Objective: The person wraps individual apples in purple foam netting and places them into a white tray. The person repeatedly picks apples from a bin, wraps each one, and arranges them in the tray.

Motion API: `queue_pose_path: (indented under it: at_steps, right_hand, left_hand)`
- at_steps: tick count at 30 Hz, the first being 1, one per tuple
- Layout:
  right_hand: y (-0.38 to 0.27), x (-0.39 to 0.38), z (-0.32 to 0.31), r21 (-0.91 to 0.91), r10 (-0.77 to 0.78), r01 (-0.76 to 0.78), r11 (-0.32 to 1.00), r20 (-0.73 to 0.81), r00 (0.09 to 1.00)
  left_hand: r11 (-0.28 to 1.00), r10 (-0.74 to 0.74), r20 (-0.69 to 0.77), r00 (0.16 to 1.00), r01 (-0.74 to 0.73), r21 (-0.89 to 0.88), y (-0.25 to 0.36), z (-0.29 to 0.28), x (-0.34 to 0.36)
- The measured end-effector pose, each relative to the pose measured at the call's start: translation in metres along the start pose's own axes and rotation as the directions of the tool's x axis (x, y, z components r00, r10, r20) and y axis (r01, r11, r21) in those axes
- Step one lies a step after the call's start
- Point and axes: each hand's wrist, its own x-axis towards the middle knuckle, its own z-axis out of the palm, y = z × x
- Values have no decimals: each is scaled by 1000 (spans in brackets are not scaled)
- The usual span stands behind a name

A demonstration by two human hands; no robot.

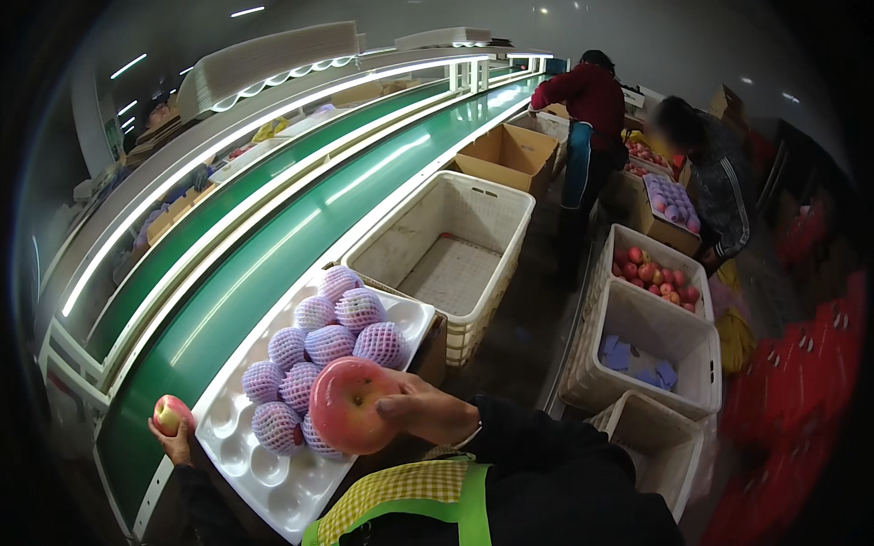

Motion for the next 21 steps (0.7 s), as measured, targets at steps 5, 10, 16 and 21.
queue_pose_path:
  at_steps: [5, 10, 16, 21]
  right_hand:
    - [7, -10, -12, 36, -75, 78, 996, -77, 994]
    - [10, -5, -19, 95, -55, 62, 994, -67, 996]
    - [6, -15, -42, 84, -111, 118, 990, -76, 991]
    - [-12, -14, -42, 178, -271, 274, 945, -45, 962]
  left_hand:
    - [976, -122, 93, 988, 137, -171, 13, 5, 3]
    - [849, -109, 185, 977, 188, -494, -26, -20, 13]
    - [657, -110, 340, 934, 325, -680, 131, 6, -32]
    - [526, 57, 481, 875, 383, -760, 242, 29, -61]
